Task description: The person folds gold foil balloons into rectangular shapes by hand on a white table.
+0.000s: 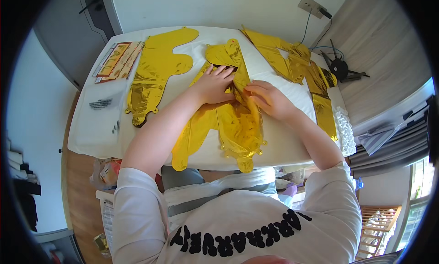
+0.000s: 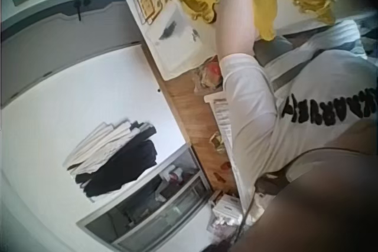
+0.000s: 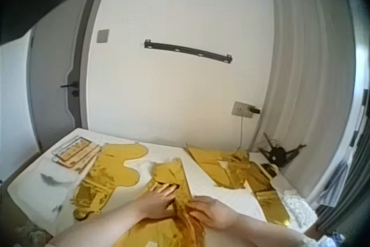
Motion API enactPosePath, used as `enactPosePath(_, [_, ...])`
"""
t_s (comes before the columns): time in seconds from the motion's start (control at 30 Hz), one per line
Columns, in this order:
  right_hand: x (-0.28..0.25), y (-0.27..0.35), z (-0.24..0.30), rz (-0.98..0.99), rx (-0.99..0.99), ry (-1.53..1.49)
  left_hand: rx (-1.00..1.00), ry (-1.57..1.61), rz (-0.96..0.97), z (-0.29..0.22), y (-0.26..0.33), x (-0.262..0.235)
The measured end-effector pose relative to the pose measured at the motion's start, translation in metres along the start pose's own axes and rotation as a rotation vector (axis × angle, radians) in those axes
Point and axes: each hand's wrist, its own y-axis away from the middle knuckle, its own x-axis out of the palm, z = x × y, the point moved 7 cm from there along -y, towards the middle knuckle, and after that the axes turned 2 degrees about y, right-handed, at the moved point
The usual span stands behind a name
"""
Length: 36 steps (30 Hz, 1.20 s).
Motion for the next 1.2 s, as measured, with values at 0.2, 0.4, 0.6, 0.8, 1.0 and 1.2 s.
enactPosePath(0.2, [-0.002,-0.007,0.025,0.031,-0.038,0.180,-0.038,-0.054,0.034,0.001,-0.002,0.003])
enactPosePath(0.4, [0.004,-0.007,0.041,0.068,-0.018,0.007,-0.038,-0.073,0.022,0.003,-0.002,0.008])
enactPosePath(0.6, [-0.002,-0.013,0.003,0.038,0.057,0.054,-0.013,-0.068,-0.019,0.005,-0.004,0.007])
enactPosePath(0.8, [0.009,-0.015,0.002,0.053,0.031,0.067,-0.032,-0.100,-0.023,0.003,-0.006,0.008])
enactPosePath(1.0, [0.005,-0.020,0.010,0.085,0.088,0.073,-0.031,-0.089,-0.020,0.001,-0.003,0.006])
enactPosePath(1.2, [0.015,-0.022,0.010,0.033,0.090,0.120,-0.051,-0.126,0.026,0.001,-0.004,0.005])
